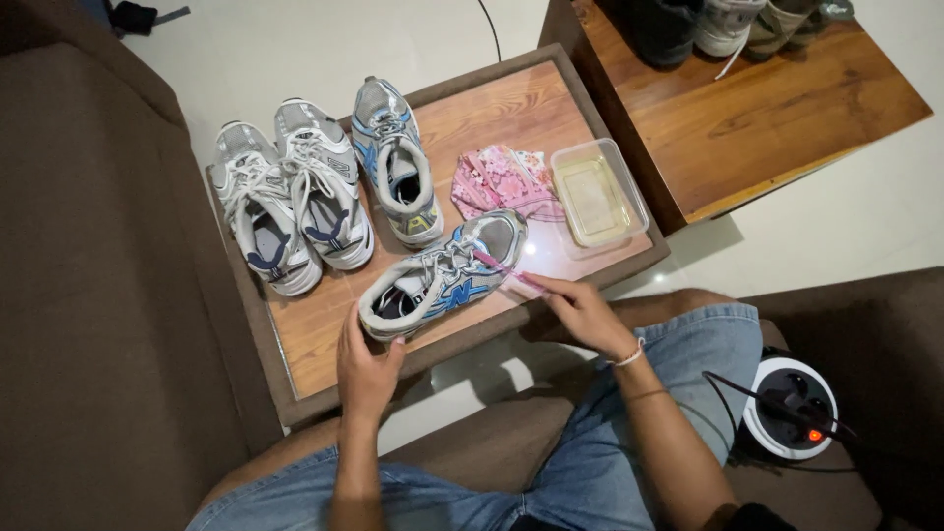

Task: A person is cleaning a pair of sneakers using a toothbrush, cleaning solution, and a cloth.

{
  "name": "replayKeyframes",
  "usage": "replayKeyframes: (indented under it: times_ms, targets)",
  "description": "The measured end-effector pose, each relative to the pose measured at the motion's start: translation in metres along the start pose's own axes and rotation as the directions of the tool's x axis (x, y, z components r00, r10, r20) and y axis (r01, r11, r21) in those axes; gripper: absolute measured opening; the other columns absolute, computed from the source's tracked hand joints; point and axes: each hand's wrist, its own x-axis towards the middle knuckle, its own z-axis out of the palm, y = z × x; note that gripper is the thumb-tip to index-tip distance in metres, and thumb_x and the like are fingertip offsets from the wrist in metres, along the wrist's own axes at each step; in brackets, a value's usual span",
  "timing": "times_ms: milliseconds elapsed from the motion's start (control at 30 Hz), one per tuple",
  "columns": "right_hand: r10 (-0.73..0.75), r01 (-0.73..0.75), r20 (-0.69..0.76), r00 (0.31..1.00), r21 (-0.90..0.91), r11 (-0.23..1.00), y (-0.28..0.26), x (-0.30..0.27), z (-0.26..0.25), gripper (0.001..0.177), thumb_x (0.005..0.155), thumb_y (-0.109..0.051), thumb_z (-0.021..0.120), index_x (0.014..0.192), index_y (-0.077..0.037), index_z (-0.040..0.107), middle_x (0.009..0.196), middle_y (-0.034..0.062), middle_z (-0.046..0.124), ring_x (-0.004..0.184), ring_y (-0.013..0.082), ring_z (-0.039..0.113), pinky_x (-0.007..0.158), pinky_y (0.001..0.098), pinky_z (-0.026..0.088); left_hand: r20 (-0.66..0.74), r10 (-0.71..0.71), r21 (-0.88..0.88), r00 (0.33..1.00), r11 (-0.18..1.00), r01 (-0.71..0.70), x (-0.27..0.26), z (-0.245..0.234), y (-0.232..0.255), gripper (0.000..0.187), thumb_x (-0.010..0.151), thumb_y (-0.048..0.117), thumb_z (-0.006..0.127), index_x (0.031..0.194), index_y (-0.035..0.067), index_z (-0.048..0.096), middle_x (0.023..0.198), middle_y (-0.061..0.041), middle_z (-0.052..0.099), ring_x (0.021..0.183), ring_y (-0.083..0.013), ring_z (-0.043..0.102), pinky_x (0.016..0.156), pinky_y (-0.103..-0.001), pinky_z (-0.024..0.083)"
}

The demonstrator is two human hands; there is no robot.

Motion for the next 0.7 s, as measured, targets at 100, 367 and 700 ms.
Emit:
replayKeyframes:
  times_ms: [100, 367, 700]
  targets:
    - [-0.087, 0.05, -0.164, 0.983, -0.216, 0.975, -0.008, 0.005, 0.005, 0.051, 0.092, 0.004, 0.056, 0.138, -0.016, 0.067, 0.107, 0.02, 0.076, 0.106, 0.0371, 0.07, 0.092, 0.0479, 0.054, 0.006, -0.013, 0.006, 1.0, 1.0, 0.013, 0.0, 0.001, -0.003, 0.085, 0.077, 0.024, 0.074, 0.15, -0.003, 0.039, 0.146, -0.029, 0.047, 0.135, -0.0465, 0.047, 0.113, -0.055, 0.037]
    - [-0.082, 0.065, -0.111, 0.99, -0.146, 0.987, -0.01, 0.004, 0.007, 0.048, 0.09, 0.003, 0.055, 0.133, -0.012, 0.069, 0.109, 0.0205, 0.076, 0.106, 0.0374, 0.07, 0.094, 0.0486, 0.054, 0.021, -0.017, -0.004, 1.0, 1.0, 0.017, 0.001, -0.001, -0.001, 0.085, 0.078, 0.024, 0.073, 0.15, -0.005, 0.038, 0.146, -0.031, 0.046, 0.135, -0.048, 0.046, 0.113, -0.056, 0.037]
    - [-0.138, 0.09, -0.165, 0.977, -0.266, 0.96, 0.0, 0.009, 0.014, 0.051, 0.091, 0.003, 0.058, 0.137, -0.016, 0.068, 0.108, 0.019, 0.076, 0.105, 0.0356, 0.071, 0.094, 0.0465, 0.055, 0.007, 0.015, 0.01, 1.0, 1.0, -0.015, 0.0, -0.001, -0.002, 0.084, 0.079, 0.024, 0.073, 0.151, -0.003, 0.038, 0.146, -0.029, 0.047, 0.135, -0.0464, 0.047, 0.113, -0.054, 0.037]
